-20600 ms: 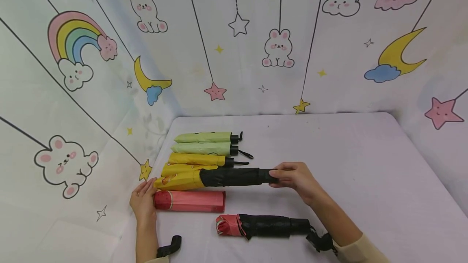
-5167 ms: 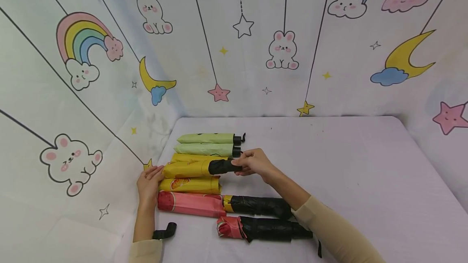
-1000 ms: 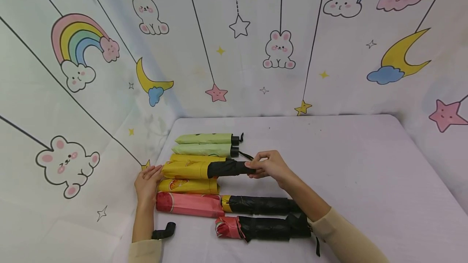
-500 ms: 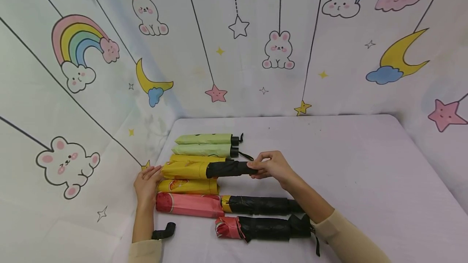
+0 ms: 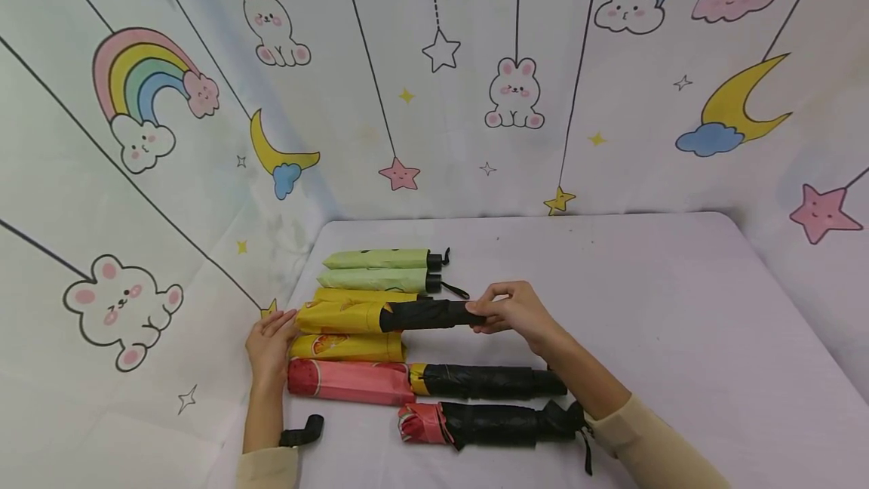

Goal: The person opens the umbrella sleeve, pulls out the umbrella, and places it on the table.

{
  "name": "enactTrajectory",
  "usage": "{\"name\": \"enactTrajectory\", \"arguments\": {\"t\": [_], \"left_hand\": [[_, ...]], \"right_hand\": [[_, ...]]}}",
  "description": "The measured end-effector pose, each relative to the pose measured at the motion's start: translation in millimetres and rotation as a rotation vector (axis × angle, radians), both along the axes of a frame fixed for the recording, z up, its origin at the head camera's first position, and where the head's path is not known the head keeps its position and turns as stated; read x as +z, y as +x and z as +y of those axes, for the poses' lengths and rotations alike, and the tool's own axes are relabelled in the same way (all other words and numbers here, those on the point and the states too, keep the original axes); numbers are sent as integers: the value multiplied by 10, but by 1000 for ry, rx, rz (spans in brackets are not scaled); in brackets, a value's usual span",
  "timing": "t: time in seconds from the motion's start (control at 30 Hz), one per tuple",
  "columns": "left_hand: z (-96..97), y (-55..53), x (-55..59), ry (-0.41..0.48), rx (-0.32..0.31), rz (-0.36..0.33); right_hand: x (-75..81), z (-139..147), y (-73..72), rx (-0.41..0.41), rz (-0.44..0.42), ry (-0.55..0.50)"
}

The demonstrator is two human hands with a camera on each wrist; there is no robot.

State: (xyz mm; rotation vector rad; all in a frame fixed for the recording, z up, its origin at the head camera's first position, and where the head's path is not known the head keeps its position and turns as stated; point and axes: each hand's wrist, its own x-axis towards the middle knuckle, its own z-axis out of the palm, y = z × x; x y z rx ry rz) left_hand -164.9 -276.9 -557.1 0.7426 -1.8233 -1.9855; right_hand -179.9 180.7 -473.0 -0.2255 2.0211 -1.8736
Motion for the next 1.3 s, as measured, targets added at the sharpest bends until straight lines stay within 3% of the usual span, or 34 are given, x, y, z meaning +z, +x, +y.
{"name": "enactTrajectory", "arguments": {"t": [0.33, 0.4, 0.5, 0.67, 1.3], "left_hand": [[15, -20, 21, 16, -1, 6], [28, -13, 83, 24, -9, 2], [20, -22, 90, 41, -13, 2], [0, -49, 11, 47, -5, 10], [-21, -59, 9, 57, -10, 5]], "right_hand": [[-16, 115, -1, 13, 31, 1], [-1, 139, 9, 13, 35, 0], [23, 173, 25, 13, 37, -6], [49, 221, 48, 12, 45, -10], [94, 437, 126, 16, 59, -3]]}}
